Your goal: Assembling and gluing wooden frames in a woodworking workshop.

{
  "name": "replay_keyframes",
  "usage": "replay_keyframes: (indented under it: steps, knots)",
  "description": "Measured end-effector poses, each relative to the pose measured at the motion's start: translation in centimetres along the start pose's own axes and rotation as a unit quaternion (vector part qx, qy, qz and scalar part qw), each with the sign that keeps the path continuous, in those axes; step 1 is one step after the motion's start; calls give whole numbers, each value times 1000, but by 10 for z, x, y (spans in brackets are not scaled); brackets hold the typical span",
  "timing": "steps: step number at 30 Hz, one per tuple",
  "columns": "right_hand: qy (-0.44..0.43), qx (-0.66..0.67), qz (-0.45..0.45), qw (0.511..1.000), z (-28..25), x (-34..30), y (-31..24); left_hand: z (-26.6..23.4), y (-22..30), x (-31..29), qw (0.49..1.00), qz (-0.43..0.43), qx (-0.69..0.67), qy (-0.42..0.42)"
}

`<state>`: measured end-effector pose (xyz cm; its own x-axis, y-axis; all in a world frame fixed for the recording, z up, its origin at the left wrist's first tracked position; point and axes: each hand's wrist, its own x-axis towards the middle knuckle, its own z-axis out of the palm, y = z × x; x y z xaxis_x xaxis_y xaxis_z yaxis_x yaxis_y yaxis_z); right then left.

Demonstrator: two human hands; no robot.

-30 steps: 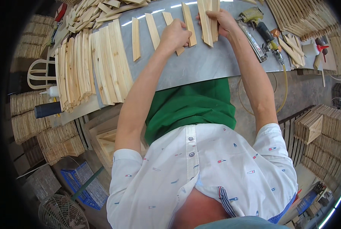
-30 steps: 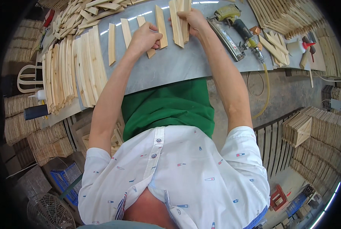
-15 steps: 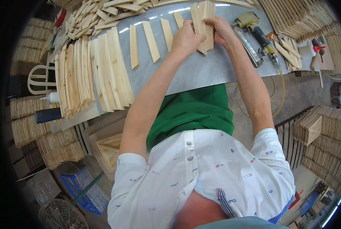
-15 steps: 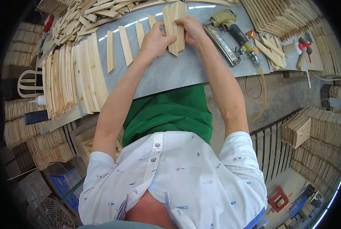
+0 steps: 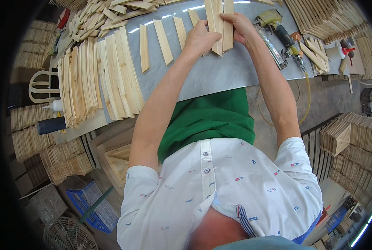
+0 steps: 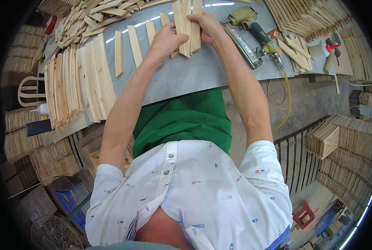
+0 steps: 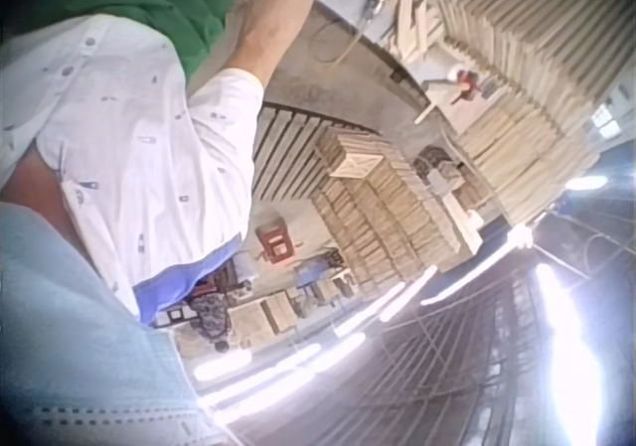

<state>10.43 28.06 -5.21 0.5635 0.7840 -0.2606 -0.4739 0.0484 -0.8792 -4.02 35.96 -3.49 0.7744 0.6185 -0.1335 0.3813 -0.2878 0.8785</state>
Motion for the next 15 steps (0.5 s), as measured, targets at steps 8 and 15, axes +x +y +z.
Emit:
replay_keyframes:
  steps: [8,15]
  knots:
    - [-24,2,-8,1000,1,-4,2,-2,-10,8,996,-3,-71,-57]
    - [-10,59,-69,996,9,-4,13,-1,12,-14,960,7,-239,-142]
